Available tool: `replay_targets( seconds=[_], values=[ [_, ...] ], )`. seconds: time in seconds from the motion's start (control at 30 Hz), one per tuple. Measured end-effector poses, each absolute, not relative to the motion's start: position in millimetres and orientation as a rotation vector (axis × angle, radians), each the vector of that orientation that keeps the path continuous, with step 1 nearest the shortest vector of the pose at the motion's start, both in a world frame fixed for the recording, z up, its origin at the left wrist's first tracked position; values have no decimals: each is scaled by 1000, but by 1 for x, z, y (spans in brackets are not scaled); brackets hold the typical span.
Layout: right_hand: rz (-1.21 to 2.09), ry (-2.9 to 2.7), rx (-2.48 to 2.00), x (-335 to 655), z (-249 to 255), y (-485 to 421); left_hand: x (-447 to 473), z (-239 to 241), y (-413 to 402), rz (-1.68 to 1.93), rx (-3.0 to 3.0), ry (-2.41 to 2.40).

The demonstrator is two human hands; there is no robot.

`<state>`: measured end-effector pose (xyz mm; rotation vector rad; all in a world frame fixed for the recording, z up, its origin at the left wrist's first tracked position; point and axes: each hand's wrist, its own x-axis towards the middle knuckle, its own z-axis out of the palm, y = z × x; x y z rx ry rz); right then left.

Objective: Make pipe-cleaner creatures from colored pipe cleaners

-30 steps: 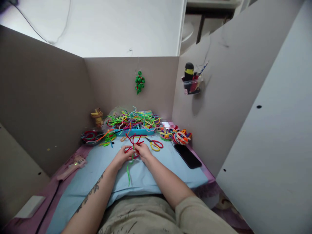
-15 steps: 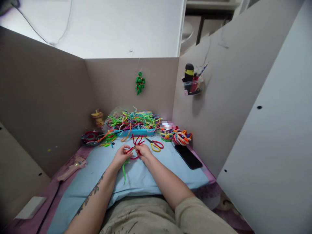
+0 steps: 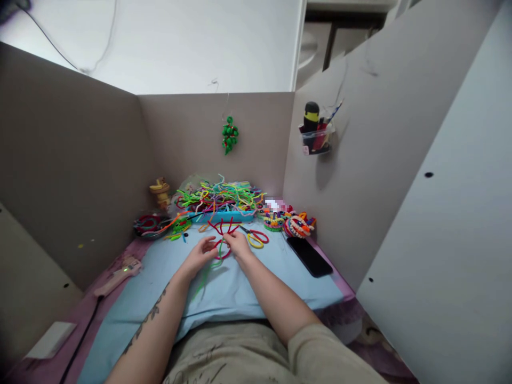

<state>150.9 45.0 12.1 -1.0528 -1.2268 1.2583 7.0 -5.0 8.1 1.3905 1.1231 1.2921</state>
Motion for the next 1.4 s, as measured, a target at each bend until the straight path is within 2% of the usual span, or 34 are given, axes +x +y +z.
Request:
replay_targets(
  seconds=[0.5, 0.77, 1.03, 1.23, 1.4],
  values=[
    [1299, -1490, -1079, 138, 4, 31, 9, 15, 0, 1601, 1090, 1366],
    [1290, -1634, -938, 138, 2, 30, 10, 8, 2, 1679, 954, 1216],
    [1308, -1435, -963, 142, 0, 41, 16, 8, -1, 1385, 1104, 1138],
    [1239, -1317, -814, 147, 3, 45, 15, 7, -3, 1319, 1162, 1229],
    [1306, -1339, -828, 150, 5, 44, 13, 6, -2, 1259, 1185, 1211]
  ],
)
